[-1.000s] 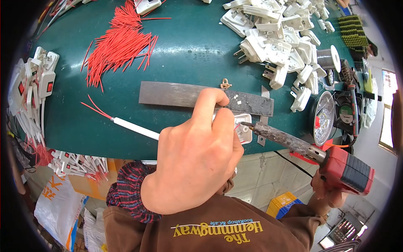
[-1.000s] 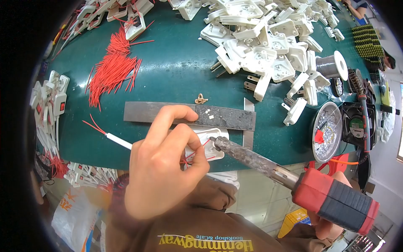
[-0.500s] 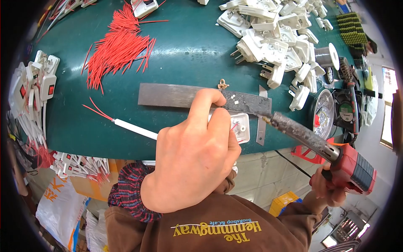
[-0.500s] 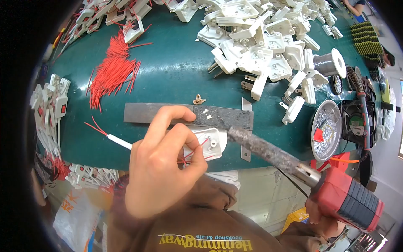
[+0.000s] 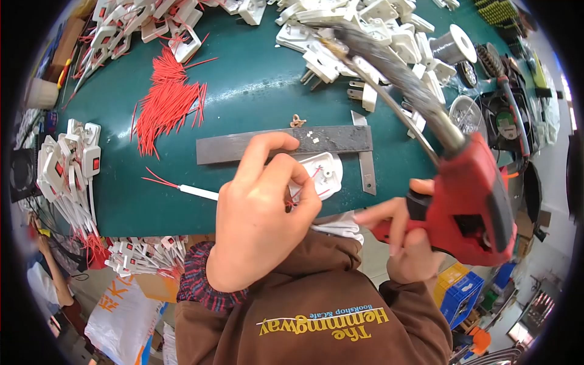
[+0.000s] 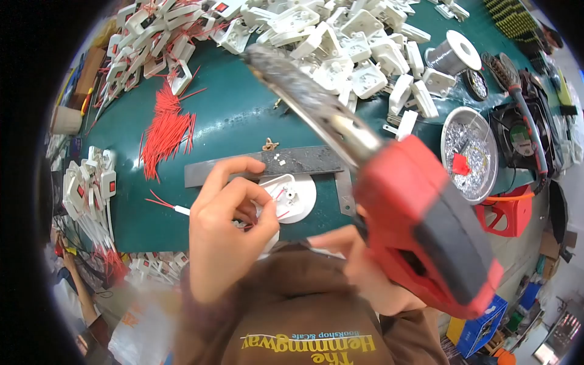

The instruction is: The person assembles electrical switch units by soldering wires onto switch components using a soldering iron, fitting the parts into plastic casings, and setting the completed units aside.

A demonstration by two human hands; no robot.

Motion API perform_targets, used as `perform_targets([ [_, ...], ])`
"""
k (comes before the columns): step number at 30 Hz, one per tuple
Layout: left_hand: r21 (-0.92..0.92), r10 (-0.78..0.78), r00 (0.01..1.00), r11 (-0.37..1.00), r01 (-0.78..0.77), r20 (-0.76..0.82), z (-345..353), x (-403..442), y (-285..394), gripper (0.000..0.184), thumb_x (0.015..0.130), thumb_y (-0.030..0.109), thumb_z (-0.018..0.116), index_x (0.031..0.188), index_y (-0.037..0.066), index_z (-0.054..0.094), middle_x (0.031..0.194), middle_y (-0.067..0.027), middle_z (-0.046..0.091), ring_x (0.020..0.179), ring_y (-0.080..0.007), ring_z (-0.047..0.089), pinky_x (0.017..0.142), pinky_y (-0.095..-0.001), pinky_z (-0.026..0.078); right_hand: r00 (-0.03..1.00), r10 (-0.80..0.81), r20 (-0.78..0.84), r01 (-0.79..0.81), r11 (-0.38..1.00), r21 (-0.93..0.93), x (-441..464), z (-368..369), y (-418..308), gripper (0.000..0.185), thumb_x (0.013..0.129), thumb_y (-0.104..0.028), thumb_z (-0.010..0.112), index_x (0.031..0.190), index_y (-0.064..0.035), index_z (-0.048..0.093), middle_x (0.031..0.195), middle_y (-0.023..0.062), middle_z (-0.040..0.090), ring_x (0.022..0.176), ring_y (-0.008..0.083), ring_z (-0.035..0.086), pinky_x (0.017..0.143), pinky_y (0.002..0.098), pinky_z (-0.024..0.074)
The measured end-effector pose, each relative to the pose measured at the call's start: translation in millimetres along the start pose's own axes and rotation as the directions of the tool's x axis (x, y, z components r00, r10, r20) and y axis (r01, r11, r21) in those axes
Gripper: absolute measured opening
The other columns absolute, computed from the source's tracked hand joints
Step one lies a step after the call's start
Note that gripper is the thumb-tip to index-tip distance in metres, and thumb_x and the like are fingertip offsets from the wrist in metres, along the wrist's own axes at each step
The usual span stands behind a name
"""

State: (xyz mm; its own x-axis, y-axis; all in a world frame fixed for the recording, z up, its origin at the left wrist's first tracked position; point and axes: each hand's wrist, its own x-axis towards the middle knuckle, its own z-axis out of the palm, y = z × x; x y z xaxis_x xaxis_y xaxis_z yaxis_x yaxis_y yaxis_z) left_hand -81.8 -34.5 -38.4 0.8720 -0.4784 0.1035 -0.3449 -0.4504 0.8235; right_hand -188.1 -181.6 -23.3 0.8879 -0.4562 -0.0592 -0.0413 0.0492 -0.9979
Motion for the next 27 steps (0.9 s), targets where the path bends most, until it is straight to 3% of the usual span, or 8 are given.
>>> perform_targets([
  [7, -0.321, -0.003, 0.980, 0.945, 0.067, 0.197, -24.4, 0.3, -15.9, 0.007, 0.085, -0.001, 0.060, 0.092, -0.003, 0.063, 0.114, -0.0175, 0.058, 0.076, -0.0199, 0.065, 0.065, -0.0277, 0.053, 0.998, -0.020, 0.058, 0.014, 0.995, 0.097, -3.0, 1.8, 18.1, 0.058, 0.092, -0.034, 0.056, 0.128, 0.0052, 0.033, 0.050, 0.0025, 0.044, 0.080, 0.0371, 0.068, 0.068, 0.0388, 0.0555],
  [11, -0.246, 0.028, 0.962, 0.969, 0.041, 0.272, -28.1, -2.4, -7.9, 0.017, 0.077, -0.001, 0.070, 0.093, 0.001, 0.067, 0.119, -0.0178, 0.056, 0.077, -0.0170, 0.064, 0.067, -0.0294, 0.053, 0.999, -0.009, 0.031, 0.007, 0.997, 0.081, -5.3, 2.3, 18.5, 0.053, 0.094, -0.029, 0.052, 0.128, 0.0069, 0.032, 0.051, 0.0024, 0.045, 0.083, 0.0381, 0.068, 0.068, 0.0397, 0.0553],
  [16, -0.122, 0.077, 0.983, 0.991, -0.056, 0.168, -10.8, -7.9, -4.5, 0.014, 0.071, -0.002, 0.072, 0.082, 0.004, 0.065, 0.118, -0.0143, 0.057, 0.069, -0.0187, 0.065, 0.060, -0.0309, 0.054, 0.993, 0.004, 0.118, -0.016, 0.994, 0.104, -11.2, -1.3, 18.9, 0.054, 0.096, -0.031, 0.051, 0.130, 0.0052, 0.029, 0.054, 0.0034, 0.048, 0.092, 0.0366, 0.066, 0.090, 0.0443, 0.0489],
  [17, -0.123, 0.078, 0.983, 0.991, -0.058, 0.167, -10.4, -8.1, -5.0, 0.014, 0.071, -0.002, 0.072, 0.082, 0.004, 0.065, 0.118, -0.0143, 0.057, 0.069, -0.0187, 0.065, 0.060, -0.0309, 0.054, 0.993, 0.003, 0.118, -0.015, 0.994, 0.104, -9.1, -2.1, 21.4, 0.054, 0.096, -0.031, 0.051, 0.130, 0.0052, 0.029, 0.054, 0.0034, 0.048, 0.092, 0.0366, 0.066, 0.090, 0.0443, 0.0489],
  [19, -0.092, 0.094, 0.981, 0.993, -0.079, 0.168, -9.7, -8.0, -6.5, 0.013, 0.073, -0.001, 0.072, 0.082, 0.003, 0.065, 0.117, -0.0147, 0.057, 0.071, -0.0193, 0.066, 0.060, -0.0307, 0.054, 0.933, -0.208, 0.295, 0.267, 0.948, -0.176, -3.3, -3.0, 26.4, 0.049, 0.082, -0.022, 0.067, 0.127, -0.0090, 0.051, 0.098, 0.0109, 0.064, 0.075, 0.0200, 0.058, 0.069, 0.0342, 0.0465],
  [23, -0.123, 0.104, 0.985, 0.989, -0.087, 0.140, -9.2, -6.6, -9.5, 0.012, 0.075, -0.001, 0.070, 0.084, 0.002, 0.064, 0.115, -0.0143, 0.058, 0.072, -0.0211, 0.066, 0.059, -0.0306, 0.054, 0.936, -0.242, 0.257, 0.346, 0.778, -0.525, -5.3, 5.6, 26.5, 0.047, 0.080, -0.026, 0.069, 0.122, -0.0105, 0.058, 0.089, 0.0056, 0.060, 0.074, 0.0198, 0.057, 0.066, 0.0337, 0.0442],
  [25, -0.229, 0.138, 0.986, 0.967, -0.114, 0.092, -5.6, -6.2, -12.6, 0.011, 0.077, -0.001, 0.069, 0.085, 0.000, 0.062, 0.110, -0.0137, 0.059, 0.071, -0.0229, 0.066, 0.060, -0.0308, 0.054, 0.894, -0.264, 0.363, 0.433, 0.720, -0.542, 2.7, 3.1, 23.8, 0.044, 0.082, -0.026, 0.068, 0.121, -0.0083, 0.060, 0.081, 0.0050, 0.059, 0.068, 0.0200, 0.057, 0.064, 0.0342, 0.0442],
  [27, -0.205, 0.133, 0.988, 0.972, -0.116, 0.075, -1.6, -7.3, -13.1, 0.011, 0.077, -0.001, 0.068, 0.085, -0.001, 0.060, 0.107, -0.0135, 0.059, 0.070, -0.0232, 0.066, 0.060, -0.0309, 0.054, 0.968, -0.037, 0.247, 0.118, 0.939, -0.322, -2.0, 3.5, 23.6, 0.042, 0.084, -0.029, 0.067, 0.120, -0.0089, 0.061, 0.075, 0.0057, 0.060, 0.064, 0.0203, 0.057, 0.063, 0.0358, 0.0438],
])
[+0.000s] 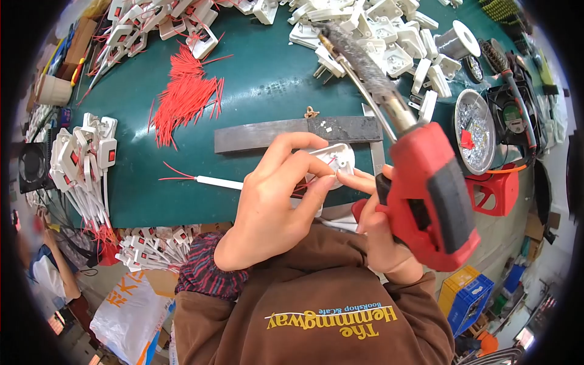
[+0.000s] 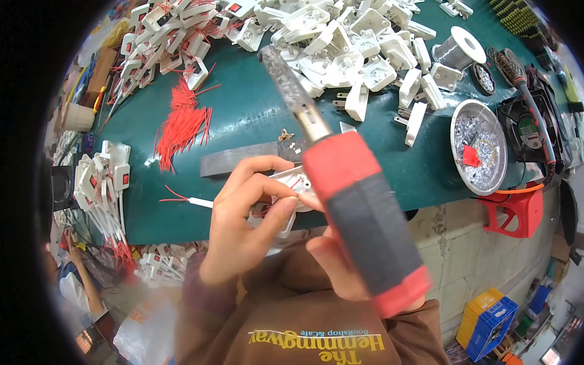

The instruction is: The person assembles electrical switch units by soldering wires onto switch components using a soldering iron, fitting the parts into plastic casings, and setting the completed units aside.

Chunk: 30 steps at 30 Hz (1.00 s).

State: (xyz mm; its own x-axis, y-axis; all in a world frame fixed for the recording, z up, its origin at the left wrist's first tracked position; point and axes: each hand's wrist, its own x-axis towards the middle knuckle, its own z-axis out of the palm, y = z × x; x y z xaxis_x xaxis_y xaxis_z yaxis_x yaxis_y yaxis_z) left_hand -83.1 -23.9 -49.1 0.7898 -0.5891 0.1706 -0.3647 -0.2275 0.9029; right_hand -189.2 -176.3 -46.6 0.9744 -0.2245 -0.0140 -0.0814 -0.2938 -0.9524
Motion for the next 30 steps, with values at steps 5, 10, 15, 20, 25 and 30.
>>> perform_targets([
  [5, 0.041, -0.004, 0.997, 0.999, 0.007, -0.083, 8.8, -0.6, -4.8, 0.012, 0.076, -0.002, 0.067, 0.083, -0.001, 0.057, 0.100, -0.0131, 0.060, 0.066, -0.0240, 0.066, 0.057, -0.0312, 0.054, 0.920, -0.014, -0.392, 0.094, 0.979, 0.183, -20.7, 6.6, -1.8, 0.077, 0.085, -0.061, 0.049, 0.132, -0.0026, 0.032, 0.052, -0.0005, 0.043, 0.064, 0.0242, 0.064, 0.079, 0.0458, 0.0513],
  [10, 0.039, 0.025, 0.992, 0.999, -0.020, -0.122, 11.5, -1.6, -7.4, 0.013, 0.074, -0.002, 0.068, 0.081, 0.000, 0.057, 0.094, -0.0116, 0.062, 0.063, -0.0231, 0.065, 0.054, -0.0314, 0.053, 0.981, -0.125, -0.147, 0.178, 0.883, 0.434, -65.6, -42.8, 19.0, 0.077, 0.081, -0.059, 0.057, 0.128, -0.0010, 0.037, 0.053, 0.0014, 0.050, 0.049, 0.0192, 0.055, 0.058, 0.0364, 0.0497],
  [15, 0.055, 0.051, 0.984, 0.998, -0.042, -0.171, 17.7, -3.2, -9.7, 0.014, 0.072, -0.002, 0.068, 0.079, 0.001, 0.057, 0.093, -0.0101, 0.062, 0.061, -0.0225, 0.064, 0.052, -0.0310, 0.052, 0.969, -0.224, 0.109, 0.162, 0.899, 0.406, -89.5, -73.8, 17.9, 0.083, 0.075, -0.064, 0.062, 0.124, -0.0004, 0.042, 0.049, -0.0004, 0.048, 0.042, 0.0156, 0.051, 0.048, 0.0292, 0.0438],
  [20, 0.031, 0.057, 0.985, 0.998, -0.053, -0.164, 20.0, -7.0, -12.8, 0.011, 0.076, -0.005, 0.067, 0.083, -0.002, 0.059, 0.099, -0.0115, 0.062, 0.065, -0.0127, 0.061, 0.056, -0.0244, 0.049, 0.995, -0.071, 0.073, 0.036, 0.916, 0.399, -106.5, -70.5, -0.7, 0.079, 0.076, -0.065, 0.062, 0.119, -0.0005, 0.047, 0.050, -0.0026, 0.048, 0.042, 0.0131, 0.049, 0.047, 0.0280, 0.0419],
  [25, 0.086, 0.106, 0.973, 0.992, -0.090, -0.205, 22.6, -7.0, -14.1, 0.012, 0.076, -0.005, 0.067, 0.083, -0.001, 0.058, 0.097, -0.0125, 0.063, 0.064, -0.0148, 0.062, 0.055, -0.0262, 0.051, 0.980, 0.160, 0.114, -0.194, 0.882, 0.429, -110.8, -78.3, -10.3, 0.051, 0.075, -0.052, 0.073, 0.079, -0.0029, 0.059, 0.062, 0.0068, 0.060, 0.056, 0.0192, 0.059, 0.054, 0.0328, 0.0498],
  [30, 0.111, 0.124, 0.965, 0.989, -0.100, -0.232, 25.6, -7.5, -14.0, 0.013, 0.074, -0.004, 0.067, 0.083, 0.000, 0.058, 0.096, -0.0135, 0.063, 0.064, -0.0173, 0.062, 0.055, -0.0272, 0.051, 0.975, 0.206, -0.078, -0.166, 0.920, 0.355, -113.0, -65.4, -26.5, 0.047, 0.078, -0.050, 0.072, 0.082, -0.0047, 0.059, 0.061, 0.0045, 0.059, 0.057, 0.0181, 0.058, 0.054, 0.0309, 0.0481],
])
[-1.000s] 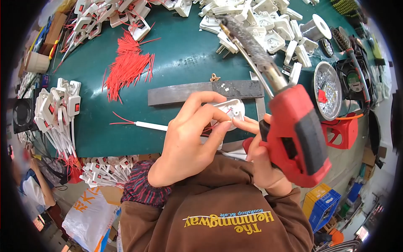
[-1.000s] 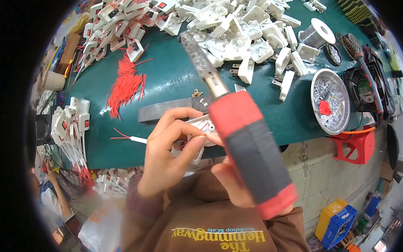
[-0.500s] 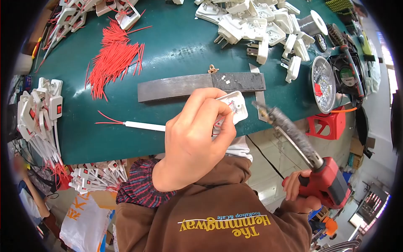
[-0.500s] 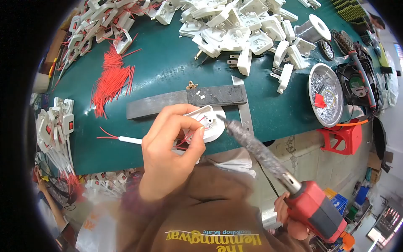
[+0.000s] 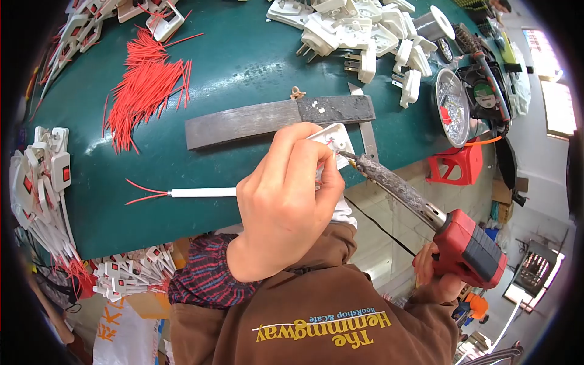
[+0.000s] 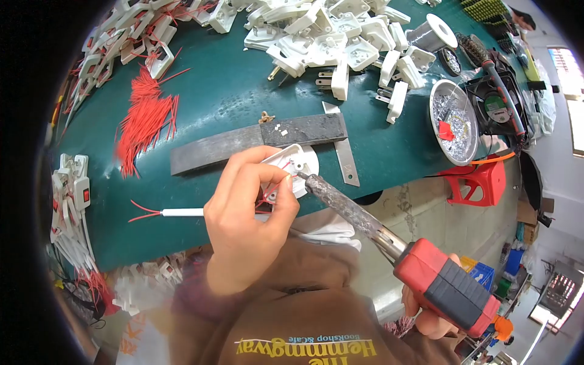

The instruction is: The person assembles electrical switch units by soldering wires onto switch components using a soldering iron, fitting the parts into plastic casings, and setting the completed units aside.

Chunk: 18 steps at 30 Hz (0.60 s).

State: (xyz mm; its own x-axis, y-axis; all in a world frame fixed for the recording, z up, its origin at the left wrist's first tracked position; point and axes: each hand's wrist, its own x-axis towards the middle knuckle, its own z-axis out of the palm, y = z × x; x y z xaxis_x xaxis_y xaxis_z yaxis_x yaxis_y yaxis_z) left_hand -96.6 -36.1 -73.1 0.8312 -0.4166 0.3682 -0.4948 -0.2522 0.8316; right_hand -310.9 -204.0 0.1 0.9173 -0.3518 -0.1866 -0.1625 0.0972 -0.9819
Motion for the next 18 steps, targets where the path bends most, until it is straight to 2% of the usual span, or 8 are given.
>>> perform_targets([
  [2, 0.004, -0.001, 1.000, 1.000, 0.001, -0.005, 2.3, -0.4, -0.1, 0.014, 0.074, -0.004, 0.068, 0.083, 0.000, 0.057, 0.096, -0.0139, 0.063, 0.064, -0.0184, 0.062, 0.055, -0.0277, 0.051, 1.000, -0.002, -0.011, 0.001, 0.998, -0.055, 1.5, -7.8, -7.4, 0.048, 0.079, -0.049, 0.071, 0.087, -0.0038, 0.059, 0.061, 0.0041, 0.058, 0.056, 0.0178, 0.058, 0.054, 0.0304, 0.0475],
  [4, 0.045, 0.039, 0.996, 0.998, -0.035, -0.078, 6.2, -0.3, -1.4, 0.019, 0.065, -0.002, 0.068, 0.077, 0.004, 0.054, 0.091, -0.0092, 0.062, 0.062, -0.0233, 0.063, 0.051, -0.0319, 0.050, 0.922, 0.110, 0.371, 0.040, 0.927, -0.373, 7.9, -29.4, -17.0, 0.048, 0.079, -0.050, 0.071, 0.086, -0.0035, 0.059, 0.063, 0.0038, 0.059, 0.056, 0.0162, 0.056, 0.053, 0.0290, 0.0452],
  [8, 0.058, 0.060, 0.993, 0.997, -0.054, -0.104, 7.0, -1.0, -2.0, 0.020, 0.065, -0.003, 0.068, 0.076, 0.004, 0.053, 0.091, -0.0094, 0.062, 0.062, -0.0236, 0.062, 0.051, -0.0321, 0.049, 0.929, 0.213, 0.304, -0.081, 0.915, -0.395, -0.9, -31.4, -18.4, 0.049, 0.078, -0.053, 0.071, 0.080, -0.0052, 0.061, 0.062, 0.0018, 0.058, 0.056, 0.0143, 0.055, 0.050, 0.0274, 0.0420],
  [10, 0.045, 0.039, 0.998, 0.998, -0.036, -0.051, 4.0, -0.3, -0.1, 0.015, 0.072, -0.004, 0.067, 0.082, 0.000, 0.057, 0.095, -0.0150, 0.063, 0.063, -0.0217, 0.063, 0.055, -0.0298, 0.052, 0.964, 0.133, 0.229, -0.062, 0.953, -0.296, 1.7, -19.2, -18.6, 0.050, 0.078, -0.055, 0.070, 0.075, -0.0062, 0.061, 0.061, 0.0007, 0.058, 0.054, 0.0135, 0.055, 0.048, 0.0265, 0.0411],
  [14, 0.026, 0.022, 0.999, 0.999, -0.021, -0.046, 3.7, -0.5, -0.9, 0.015, 0.072, -0.004, 0.067, 0.082, 0.000, 0.057, 0.094, -0.0148, 0.063, 0.062, -0.0212, 0.063, 0.054, -0.0296, 0.051, 0.994, 0.028, 0.106, -0.013, 0.989, -0.145, 4.9, -7.9, -14.5, 0.052, 0.077, -0.058, 0.069, 0.066, -0.0079, 0.061, 0.059, -0.0008, 0.057, 0.052, 0.0125, 0.054, 0.045, 0.0253, 0.0398],
  [16, 0.024, 0.024, 0.999, 0.999, -0.023, -0.048, 4.2, 0.0, -0.6, 0.015, 0.072, -0.005, 0.067, 0.081, 0.000, 0.057, 0.094, -0.0147, 0.063, 0.062, -0.0207, 0.063, 0.054, -0.0293, 0.051, 0.967, -0.149, 0.206, 0.186, 0.968, -0.171, 1.9, -13.8, -2.6, 0.083, 0.078, -0.064, 0.063, 0.120, 0.0058, 0.046, 0.051, -0.0033, 0.048, 0.041, 0.0096, 0.044, 0.046, 0.0248, 0.0371],
  [17, 0.022, 0.026, 0.999, 0.999, -0.025, -0.046, 4.2, 0.4, -0.1, 0.015, 0.072, -0.005, 0.067, 0.081, 0.000, 0.057, 0.094, -0.0147, 0.063, 0.062, -0.0207, 0.063, 0.054, -0.0293, 0.051, 0.967, -0.151, 0.203, 0.187, 0.967, -0.172, 2.5, -13.3, -3.9, 0.083, 0.078, -0.064, 0.063, 0.120, 0.0058, 0.046, 0.051, -0.0033, 0.048, 0.041, 0.0096, 0.044, 0.046, 0.0248, 0.0371],
  [18, 0.028, 0.024, 0.999, 0.999, -0.022, -0.043, 3.5, 0.5, 0.4, 0.015, 0.072, -0.005, 0.067, 0.081, 0.000, 0.057, 0.094, -0.0146, 0.063, 0.062, -0.0206, 0.062, 0.054, -0.0291, 0.051, 0.983, -0.072, 0.171, 0.095, 0.986, -0.135, 6.2, -9.5, -7.6, 0.064, 0.077, -0.061, 0.066, 0.095, -0.0004, 0.053, 0.057, -0.0016, 0.054, 0.044, 0.0112, 0.049, 0.047, 0.0245, 0.0399],
])
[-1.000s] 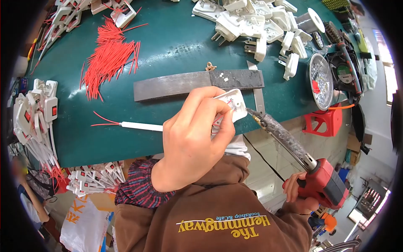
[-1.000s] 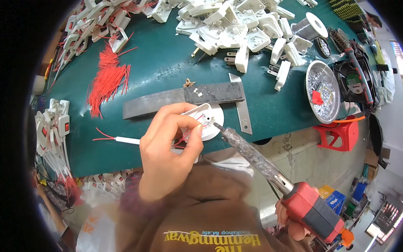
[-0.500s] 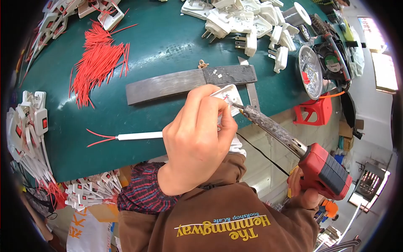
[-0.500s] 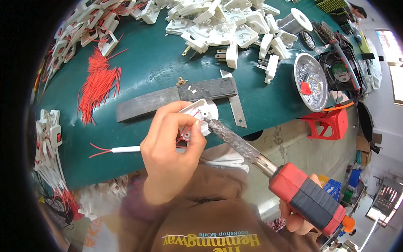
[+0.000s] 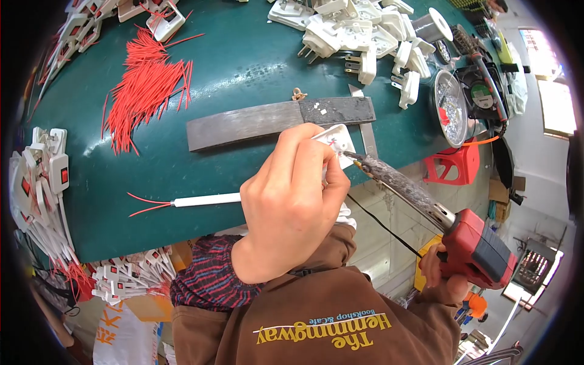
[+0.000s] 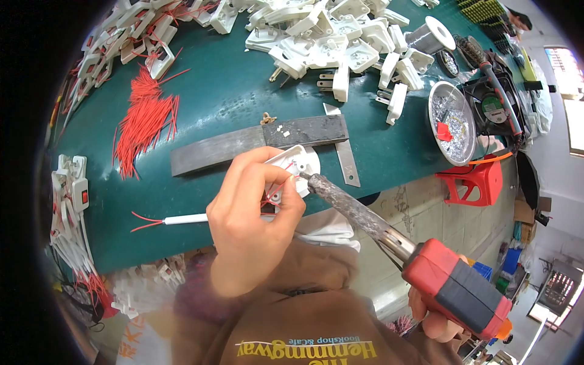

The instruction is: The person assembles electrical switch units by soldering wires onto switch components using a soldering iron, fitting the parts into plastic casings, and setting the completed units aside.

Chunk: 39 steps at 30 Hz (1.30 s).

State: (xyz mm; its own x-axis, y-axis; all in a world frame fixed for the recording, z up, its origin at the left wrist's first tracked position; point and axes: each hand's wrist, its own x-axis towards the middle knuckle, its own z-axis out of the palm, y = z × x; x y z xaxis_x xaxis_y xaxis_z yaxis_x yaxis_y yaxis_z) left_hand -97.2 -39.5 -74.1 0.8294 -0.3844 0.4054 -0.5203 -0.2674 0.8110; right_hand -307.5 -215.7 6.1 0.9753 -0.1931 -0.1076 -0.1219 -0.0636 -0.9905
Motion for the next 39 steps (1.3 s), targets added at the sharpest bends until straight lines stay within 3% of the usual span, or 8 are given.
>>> perform_targets([
  [5, 0.006, -0.005, 1.000, 1.000, 0.005, 0.008, 0.1, -0.1, -0.4, 0.014, 0.072, -0.004, 0.067, 0.080, 0.000, 0.057, 0.094, -0.0145, 0.063, 0.062, -0.0206, 0.062, 0.054, -0.0288, 0.051, 0.960, 0.279, 0.007, -0.279, 0.959, 0.041, -27.4, -25.5, 6.7, 0.059, 0.078, -0.061, 0.066, 0.087, -0.0023, 0.061, 0.068, 0.0005, 0.062, 0.053, 0.0116, 0.056, 0.051, 0.0251, 0.0442],
  [14, 0.003, -0.018, 1.000, 1.000, 0.018, 0.009, 0.0, -0.2, 1.3, 0.014, 0.072, -0.005, 0.067, 0.081, 0.000, 0.057, 0.094, -0.0142, 0.063, 0.063, -0.0194, 0.062, 0.054, -0.0286, 0.051, 0.951, -0.065, -0.301, -0.058, 0.922, -0.382, -68.0, -14.8, 32.7, 0.072, 0.095, -0.059, 0.030, 0.099, 0.0098, 0.052, 0.094, 0.0164, 0.066, 0.065, 0.0187, 0.063, 0.068, 0.0284, 0.0573],
  [23, 0.006, -0.020, 1.000, 1.000, 0.019, 0.018, -0.2, 0.1, 1.7, 0.013, 0.074, -0.004, 0.067, 0.081, 0.000, 0.057, 0.095, -0.0141, 0.063, 0.063, -0.0192, 0.061, 0.052, -0.0281, 0.050, 0.947, 0.321, 0.004, -0.319, 0.943, -0.092, -16.7, -13.7, -4.3, 0.036, 0.075, -0.033, 0.076, 0.059, -0.0168, 0.048, 0.058, -0.0085, 0.055, 0.042, 0.0041, 0.041, 0.051, 0.0181, 0.0314],
  [26, 0.009, -0.027, 0.999, 1.000, 0.027, 0.031, -0.8, 0.5, 2.6, 0.012, 0.074, -0.004, 0.067, 0.081, 0.000, 0.057, 0.096, -0.0145, 0.063, 0.063, -0.0189, 0.061, 0.052, -0.0279, 0.050, 0.860, 0.504, -0.075, -0.419, 0.783, 0.459, -37.6, -19.1, 12.9, 0.051, 0.068, -0.030, 0.081, 0.049, -0.0221, 0.034, 0.050, -0.0169, 0.047, 0.038, 0.0065, 0.036, 0.049, 0.0206, 0.0230],
  [28, 0.003, -0.043, 0.998, 0.999, 0.043, 0.037, -0.9, 0.1, 2.8, 0.012, 0.074, -0.003, 0.067, 0.081, -0.001, 0.057, 0.096, -0.0151, 0.062, 0.064, -0.0183, 0.061, 0.052, -0.0278, 0.050, 0.937, 0.329, -0.114, -0.328, 0.944, 0.031, -18.2, -9.2, -2.0, 0.042, 0.070, -0.035, 0.080, 0.055, -0.0171, 0.045, 0.053, -0.0123, 0.051, 0.042, 0.0061, 0.043, 0.048, 0.0209, 0.0300],
  [32, 0.003, -0.058, 0.997, 0.998, 0.058, 0.049, -2.0, 0.2, 3.0, 0.012, 0.074, -0.004, 0.067, 0.080, -0.001, 0.057, 0.096, -0.0155, 0.062, 0.064, -0.0174, 0.061, 0.053, -0.0271, 0.050, 0.970, 0.191, -0.154, -0.179, 0.980, 0.086, -16.2, -14.3, 2.3, 0.043, 0.075, -0.044, 0.077, 0.063, -0.0107, 0.053, 0.056, -0.0049, 0.054, 0.048, 0.0110, 0.051, 0.046, 0.0251, 0.0372],
  [34, 0.013, -0.030, 0.998, 0.999, 0.029, 0.048, -2.4, 0.5, 2.8, 0.012, 0.074, -0.005, 0.067, 0.080, -0.002, 0.057, 0.096, -0.0153, 0.062, 0.063, -0.0167, 0.060, 0.053, -0.0262, 0.049, 0.962, -0.186, 0.198, 0.166, 0.979, 0.115, 2.9, -21.2, 13.5, 0.081, 0.082, -0.063, 0.059, 0.124, 0.0048, 0.044, 0.051, -0.0056, 0.046, 0.041, 0.0075, 0.045, 0.044, 0.0235, 0.0358],
  [39, 0.026, -0.049, 0.998, 0.999, 0.048, 0.043, -0.9, 1.2, 3.8, 0.015, 0.070, -0.005, 0.067, 0.079, 0.001, 0.056, 0.095, -0.0132, 0.063, 0.062, -0.0192, 0.061, 0.051, -0.0279, 0.050, 0.931, -0.308, 0.193, 0.271, 0.942, 0.197, 12.0, -20.5, 26.0, 0.082, 0.082, -0.062, 0.059, 0.129, 0.0031, 0.041, 0.052, -0.0061, 0.046, 0.042, 0.0080, 0.045, 0.044, 0.0236, 0.0355],
])
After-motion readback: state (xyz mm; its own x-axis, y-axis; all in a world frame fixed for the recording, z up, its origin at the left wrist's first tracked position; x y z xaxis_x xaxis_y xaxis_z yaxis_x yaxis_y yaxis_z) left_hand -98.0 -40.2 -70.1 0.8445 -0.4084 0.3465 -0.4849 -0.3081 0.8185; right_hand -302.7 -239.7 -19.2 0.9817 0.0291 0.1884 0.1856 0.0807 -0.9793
